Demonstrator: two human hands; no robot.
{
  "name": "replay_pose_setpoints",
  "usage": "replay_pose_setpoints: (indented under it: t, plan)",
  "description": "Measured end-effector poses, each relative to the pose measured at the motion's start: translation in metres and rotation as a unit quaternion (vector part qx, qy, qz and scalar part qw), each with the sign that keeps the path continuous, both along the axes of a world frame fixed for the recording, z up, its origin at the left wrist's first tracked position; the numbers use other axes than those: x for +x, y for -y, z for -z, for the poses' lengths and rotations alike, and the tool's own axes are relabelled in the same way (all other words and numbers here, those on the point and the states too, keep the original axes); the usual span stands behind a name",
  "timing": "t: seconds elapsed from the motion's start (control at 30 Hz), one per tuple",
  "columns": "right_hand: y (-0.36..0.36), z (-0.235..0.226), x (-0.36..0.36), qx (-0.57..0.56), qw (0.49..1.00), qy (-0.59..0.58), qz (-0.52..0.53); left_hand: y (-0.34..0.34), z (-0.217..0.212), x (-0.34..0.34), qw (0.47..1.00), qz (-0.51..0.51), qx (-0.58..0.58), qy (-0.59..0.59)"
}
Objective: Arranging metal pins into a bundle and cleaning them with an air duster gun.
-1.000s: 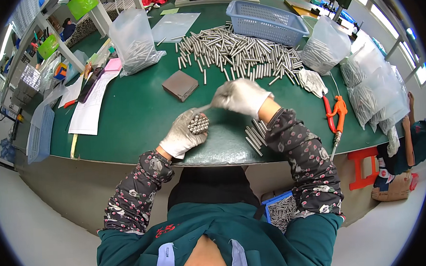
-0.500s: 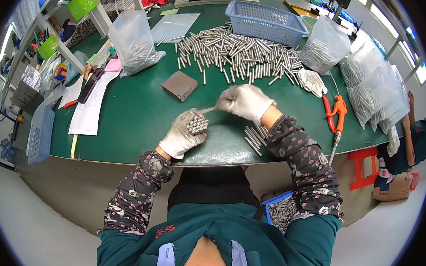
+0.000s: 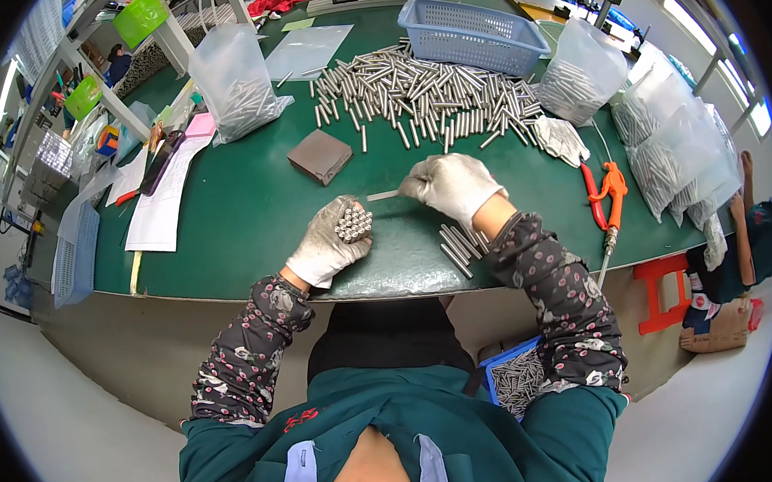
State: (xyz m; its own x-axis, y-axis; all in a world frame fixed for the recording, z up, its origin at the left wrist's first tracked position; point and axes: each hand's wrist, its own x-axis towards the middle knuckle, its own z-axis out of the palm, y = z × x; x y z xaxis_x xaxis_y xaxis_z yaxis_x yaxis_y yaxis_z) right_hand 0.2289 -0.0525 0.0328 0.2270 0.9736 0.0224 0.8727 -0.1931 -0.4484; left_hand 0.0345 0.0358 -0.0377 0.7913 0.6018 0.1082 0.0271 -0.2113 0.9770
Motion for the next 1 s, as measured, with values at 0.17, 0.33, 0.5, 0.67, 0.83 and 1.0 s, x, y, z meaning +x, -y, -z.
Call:
replay_pose_setpoints:
  t: [0.17,0.33,0.5,0.67,0.83,1.0]
  plan:
    - [0.005,0.006,-0.003,0.035,0.998,0.005,-0.043,0.003,-0.009,-0.003,0.998,-0.006,0.034,-0.049]
    - [0.008,0.001,-0.015,0.052,0.995,-0.059,-0.059,-0.003,-0.002,-0.003,0.995,-0.003,0.083,-0.049]
    - [0.005,0.012,0.013,0.021,0.998,-0.047,-0.019,-0.003,0.002,-0.002,0.990,-0.003,0.139,-0.026]
    - [0.004,0.010,-0.002,0.060,0.991,-0.042,-0.114,0.001,-0.008,-0.004,0.999,0.010,0.030,-0.043]
    - [0.002,0.002,-0.007,0.072,0.991,-0.009,-0.110,-0.005,-0.005,-0.003,0.993,0.016,0.077,-0.088]
    - [-0.002,-0.001,0.012,0.059,0.990,0.067,-0.113,-0.007,0.009,0.000,0.995,0.013,0.097,-0.023]
